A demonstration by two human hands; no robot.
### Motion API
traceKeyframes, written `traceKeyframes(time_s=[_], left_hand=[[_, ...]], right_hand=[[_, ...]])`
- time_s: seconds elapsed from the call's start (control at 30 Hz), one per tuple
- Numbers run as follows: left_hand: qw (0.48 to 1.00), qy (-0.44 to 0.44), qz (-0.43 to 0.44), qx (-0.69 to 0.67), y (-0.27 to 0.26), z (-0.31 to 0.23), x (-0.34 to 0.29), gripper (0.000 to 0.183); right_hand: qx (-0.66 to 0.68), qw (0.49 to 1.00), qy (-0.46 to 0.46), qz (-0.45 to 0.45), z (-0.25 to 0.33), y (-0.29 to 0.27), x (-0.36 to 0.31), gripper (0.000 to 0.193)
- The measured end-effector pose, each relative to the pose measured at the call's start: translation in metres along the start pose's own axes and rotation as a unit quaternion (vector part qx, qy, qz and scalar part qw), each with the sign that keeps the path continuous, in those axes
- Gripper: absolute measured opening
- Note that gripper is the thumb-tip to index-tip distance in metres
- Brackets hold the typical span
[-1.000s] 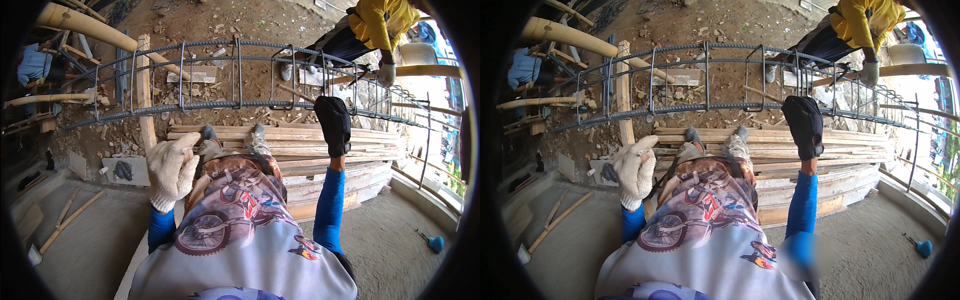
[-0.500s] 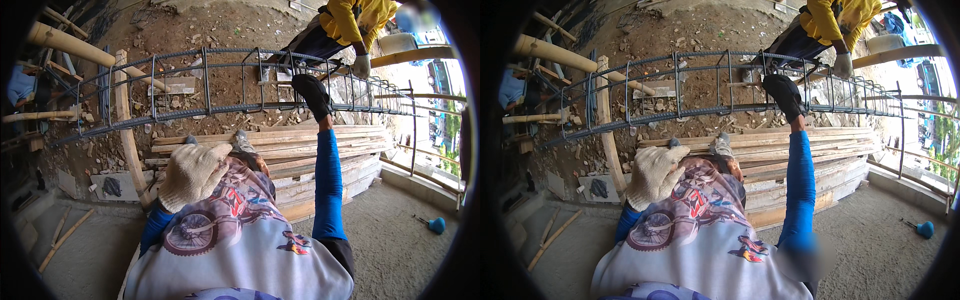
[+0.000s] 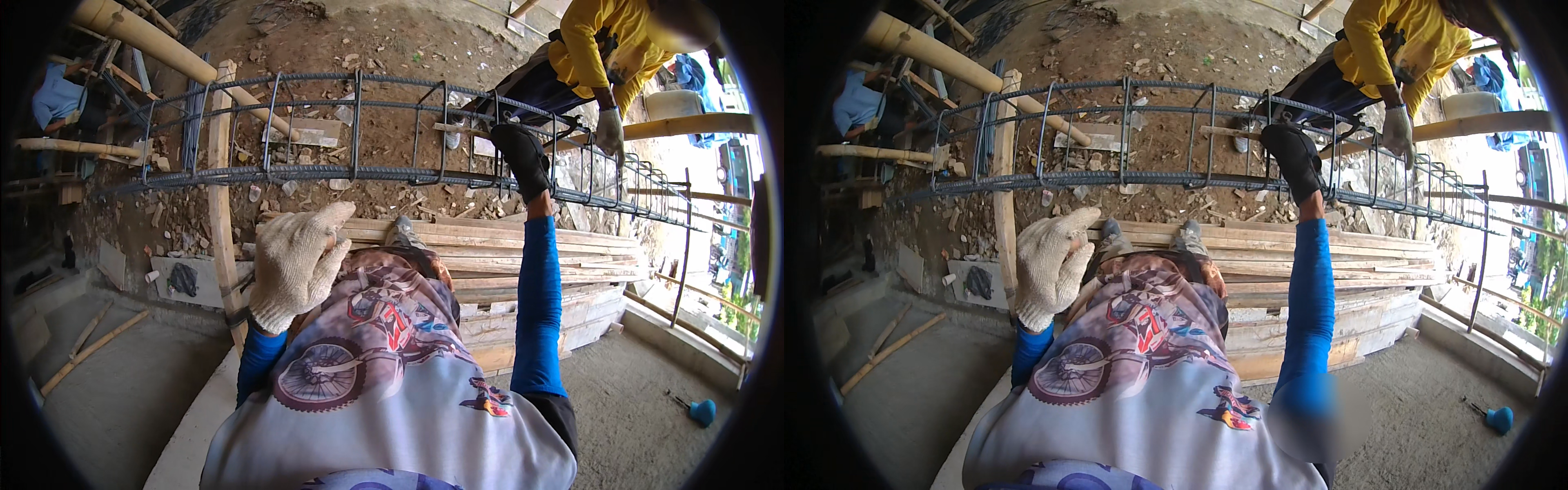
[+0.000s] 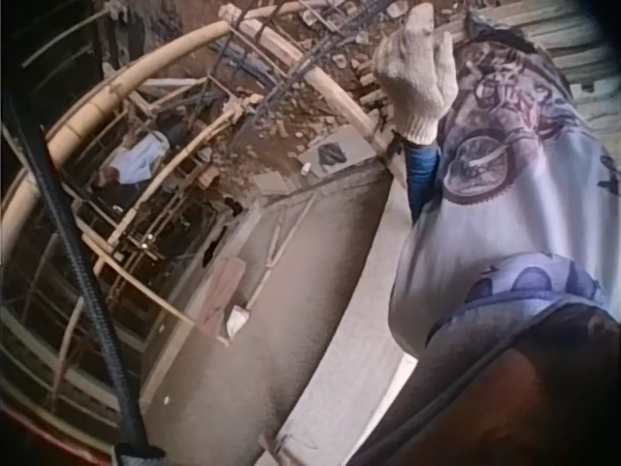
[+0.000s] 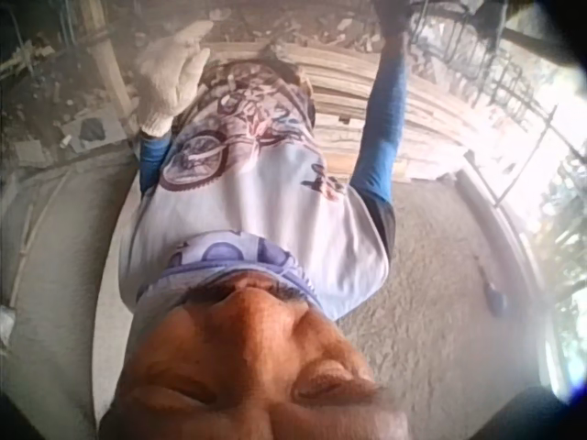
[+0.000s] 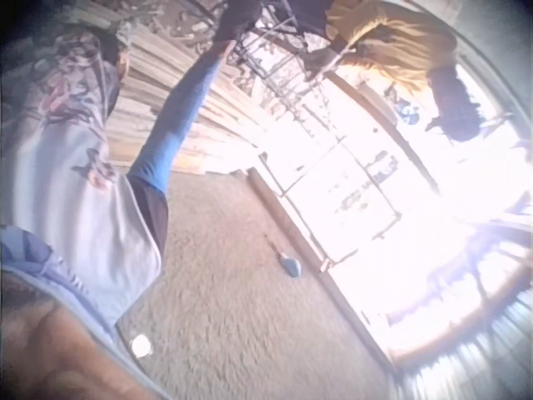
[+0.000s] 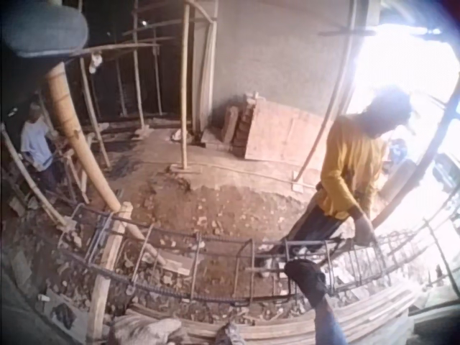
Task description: The person uses a manual rebar tying tool to twist wire ties around intersections of a steel rebar cage. They repeatedly position the tool, rotate the handle to tighten the ties, and move along the cage to secure multiple joints.
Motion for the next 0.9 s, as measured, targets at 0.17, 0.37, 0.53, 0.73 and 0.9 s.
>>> traceKeyframes(time_s=[0.17, 0.37, 0.53, 0.73, 0.9], left_hand=[[1.0, -0.014, -0.009, 0.013, -0.01, 0.007, -0.012, 0.034], [0.999, -0.052, 0.0, 0.012, -0.013, 0.015, -0.028, 0.034], [0.999, -0.049, 0.0, 0.011, -0.013, 0.016, -0.027, 0.037], [0.998, -0.051, 0.019, 0.015, -0.012, 0.02, -0.022, 0.036], [1.0, -0.022, -0.014, 0.001, -0.016, 0.016, -0.017, 0.036]], right_hand=[[-0.073, 0.996, 0.043, -0.009, 0.007, -0.009, 0.011, 0.025], [-0.143, 0.989, 0.033, -0.027, 0.005, 0.0, 0.015, 0.017], [-0.172, 0.984, 0.044, -0.025, 0.001, 0.003, 0.021, 0.019], [-0.079, 0.982, 0.124, -0.123, -0.017, -0.017, 0.011, 0.02], [-0.024, 0.975, 0.047, -0.218, 0.019, -0.04, 0.001, 0.026]])
Point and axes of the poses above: each hand's wrist, its own x-axis towards the middle knuckle, its own y-axis out of the palm, z = x × y, the point moved 10 cm from there along x, towards the middle knuckle, and after that the axes turned 9 degrees about x, right-handed, at the moved point
